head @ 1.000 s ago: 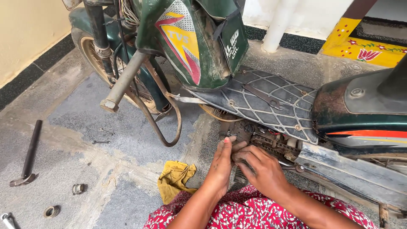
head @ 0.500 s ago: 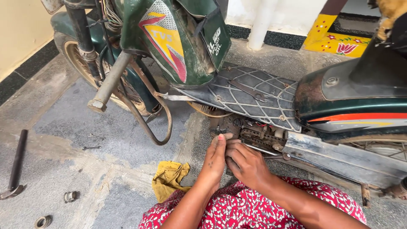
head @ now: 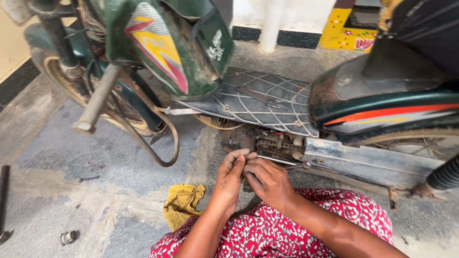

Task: The person sits on the ground beside a motorcycle and works on the footboard area, using a spanner to loosen and turn bolts and handling small fasteners by hand. They reposition the spanner on different bolts and pick up parts from the ground as they work.

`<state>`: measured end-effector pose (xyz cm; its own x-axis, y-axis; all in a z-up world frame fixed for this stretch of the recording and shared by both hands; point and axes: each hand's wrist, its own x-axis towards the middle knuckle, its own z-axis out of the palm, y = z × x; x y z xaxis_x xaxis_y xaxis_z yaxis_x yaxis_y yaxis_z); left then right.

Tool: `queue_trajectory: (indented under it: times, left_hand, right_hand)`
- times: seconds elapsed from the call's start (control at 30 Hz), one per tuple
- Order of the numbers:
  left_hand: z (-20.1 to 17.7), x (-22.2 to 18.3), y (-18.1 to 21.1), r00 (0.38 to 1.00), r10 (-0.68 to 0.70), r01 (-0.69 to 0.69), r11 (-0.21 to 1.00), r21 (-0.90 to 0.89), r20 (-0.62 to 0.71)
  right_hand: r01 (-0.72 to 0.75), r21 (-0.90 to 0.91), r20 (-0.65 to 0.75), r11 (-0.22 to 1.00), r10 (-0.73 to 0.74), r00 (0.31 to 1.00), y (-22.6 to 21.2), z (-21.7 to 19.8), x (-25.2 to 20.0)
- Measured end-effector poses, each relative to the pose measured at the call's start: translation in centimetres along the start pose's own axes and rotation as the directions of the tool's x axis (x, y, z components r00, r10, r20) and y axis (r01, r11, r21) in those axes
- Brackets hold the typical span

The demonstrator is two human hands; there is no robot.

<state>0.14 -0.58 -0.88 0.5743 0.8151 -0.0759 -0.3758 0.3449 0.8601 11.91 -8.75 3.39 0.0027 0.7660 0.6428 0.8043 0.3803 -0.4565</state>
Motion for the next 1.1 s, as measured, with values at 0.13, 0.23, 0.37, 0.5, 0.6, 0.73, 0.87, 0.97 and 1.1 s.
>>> queue_trajectory:
  times: [0.13,0.23,0.37,0.5,0.6,0.73,0.87,0.97,1.1]
  left_hand:
    - [0.6,-0.5,0.0,0.996,-0.089,0.089,0.994,-0.058,0.009]
    - [1.2,-0.9,-0.1,0.980,-0.197,0.197,0.980,-0.027,0.013]
    - [0.7,-0.9,-2.0,0.970,-0.241,0.241,0.970,0.028,-0.003]
    - [2.3,-1.7,-1.3,0.954,-0.298,0.297,0.954,0.034,0.026]
    - [4.2,-2.4,-0.6,0.949,-0.307,0.302,0.950,0.074,0.071]
    - [6.0,-3.1,-0.9,0.951,-0.284,0.284,0.959,0.015,0.125]
    - [6.3,-4.3,-3.0,0.966,-0.197,0.180,0.977,0.111,0.166]
    - [7.5,-5.3,-2.9,0.970,-0.107,0.058,0.974,0.221,0.218]
    - [10.4,-6.0,-0.3,0.918,-0.240,0.212,0.970,0.120,0.315]
  right_hand:
    - [0.027,-0.033,-0.056,0.999,-0.028,0.998,0.2,-1.1,-0.3]
    - [-0.002,-0.096,-0.046,0.995,-0.003,0.999,0.3,-2.4,-0.7]
    - [-0.052,-0.148,-0.050,0.988,0.045,0.998,0.9,-3.1,-2.4]
    - [-0.088,-0.136,-0.094,0.987,0.075,0.993,0.3,-4.2,-3.8]
    - [-0.139,-0.081,-0.134,0.987,0.127,0.983,-0.1,-4.9,-5.2]
    - [-0.198,-0.031,-0.178,0.980,0.190,0.966,-0.6,-5.9,-7.0]
    - [-0.228,-0.011,-0.202,0.974,0.221,0.954,-1.8,-8.1,-8.1]
    - [-0.218,0.026,-0.244,0.976,0.218,0.945,-3.1,-10.4,-9.0]
    - [-0.185,-0.001,-0.403,0.983,0.169,0.900,-1.3,-15.2,-13.7]
